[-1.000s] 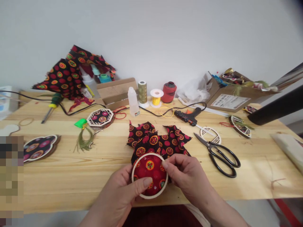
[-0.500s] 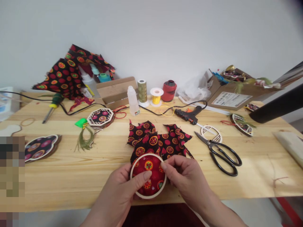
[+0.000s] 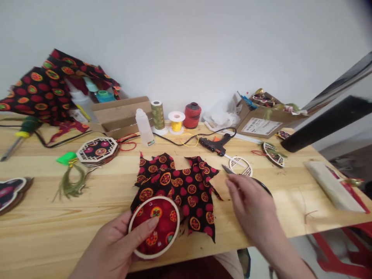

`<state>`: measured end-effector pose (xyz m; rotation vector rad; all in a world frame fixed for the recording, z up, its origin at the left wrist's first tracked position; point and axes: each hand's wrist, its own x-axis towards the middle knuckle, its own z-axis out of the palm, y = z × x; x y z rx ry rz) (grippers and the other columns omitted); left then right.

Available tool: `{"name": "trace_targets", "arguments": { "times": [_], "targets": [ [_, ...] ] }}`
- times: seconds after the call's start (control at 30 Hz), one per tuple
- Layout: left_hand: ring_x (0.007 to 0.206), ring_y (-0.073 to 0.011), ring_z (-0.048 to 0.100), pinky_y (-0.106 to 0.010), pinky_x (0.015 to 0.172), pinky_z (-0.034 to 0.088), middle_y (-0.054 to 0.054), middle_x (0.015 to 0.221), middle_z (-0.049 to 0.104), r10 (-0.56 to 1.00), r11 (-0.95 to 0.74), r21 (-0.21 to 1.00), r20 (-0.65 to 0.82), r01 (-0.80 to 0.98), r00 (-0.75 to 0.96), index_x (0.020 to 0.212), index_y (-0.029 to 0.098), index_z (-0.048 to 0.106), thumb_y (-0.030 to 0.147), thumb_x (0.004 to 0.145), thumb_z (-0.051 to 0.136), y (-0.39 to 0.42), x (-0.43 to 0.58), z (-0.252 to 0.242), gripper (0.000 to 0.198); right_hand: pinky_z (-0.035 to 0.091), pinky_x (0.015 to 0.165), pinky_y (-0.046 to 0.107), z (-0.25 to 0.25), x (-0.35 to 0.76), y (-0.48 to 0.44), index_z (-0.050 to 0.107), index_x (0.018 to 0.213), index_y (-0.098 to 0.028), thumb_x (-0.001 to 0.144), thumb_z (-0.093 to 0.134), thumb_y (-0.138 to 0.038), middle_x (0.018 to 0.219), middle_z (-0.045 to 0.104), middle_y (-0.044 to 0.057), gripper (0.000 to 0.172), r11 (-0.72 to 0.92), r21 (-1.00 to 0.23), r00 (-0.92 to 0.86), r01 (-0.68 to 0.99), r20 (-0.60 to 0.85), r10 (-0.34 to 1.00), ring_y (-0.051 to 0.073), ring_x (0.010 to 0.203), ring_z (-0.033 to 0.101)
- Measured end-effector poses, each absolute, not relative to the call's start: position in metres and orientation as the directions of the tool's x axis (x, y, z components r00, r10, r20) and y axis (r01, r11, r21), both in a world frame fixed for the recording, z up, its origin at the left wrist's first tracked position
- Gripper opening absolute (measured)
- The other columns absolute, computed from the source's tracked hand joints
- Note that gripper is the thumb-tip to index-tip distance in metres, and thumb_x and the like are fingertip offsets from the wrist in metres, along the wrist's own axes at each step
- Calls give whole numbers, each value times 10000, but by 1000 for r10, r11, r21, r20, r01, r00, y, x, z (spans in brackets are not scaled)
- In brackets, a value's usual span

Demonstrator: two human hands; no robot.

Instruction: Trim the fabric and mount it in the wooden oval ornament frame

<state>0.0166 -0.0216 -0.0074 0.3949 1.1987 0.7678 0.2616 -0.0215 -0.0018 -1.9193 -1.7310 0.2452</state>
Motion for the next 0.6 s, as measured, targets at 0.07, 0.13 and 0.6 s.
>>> {"name": "trace_targets", "arguments": {
  "times": [0.07,0.13,0.6],
  "targets": [
    [742,-230,719,-308,701,551,-37,807,789,709,696,645,-688,-317,157,897,190,761,263,680,798,-20,15,-7,231,485,822,438,-4,296,-24,640,1065,-102,880,412,-311,1052,654,191,360,-133,-251,183,959,188,965,308,947,618],
    [707,-217,710,-296,669,544,-43,795,786,717,692,657,-674,-299,177,892,178,758,258,697,787,-19,13,-5,213,490,834,467,-10,322,-29,644,1061,-94,829,461,-309,1049,657,200,366,-142,-96,154,985,131,979,344,974,611],
    [563,-132,624,-211,577,522,-37,649,731,730,682,694,-667,-232,150,709,142,742,256,590,853,-15,8,4,198,505,659,403,2,336,-38,613,881,-174,765,505,-335,864,641,136,226,-216,-324,199,921,-86,976,278,722,638]
  ]
}}
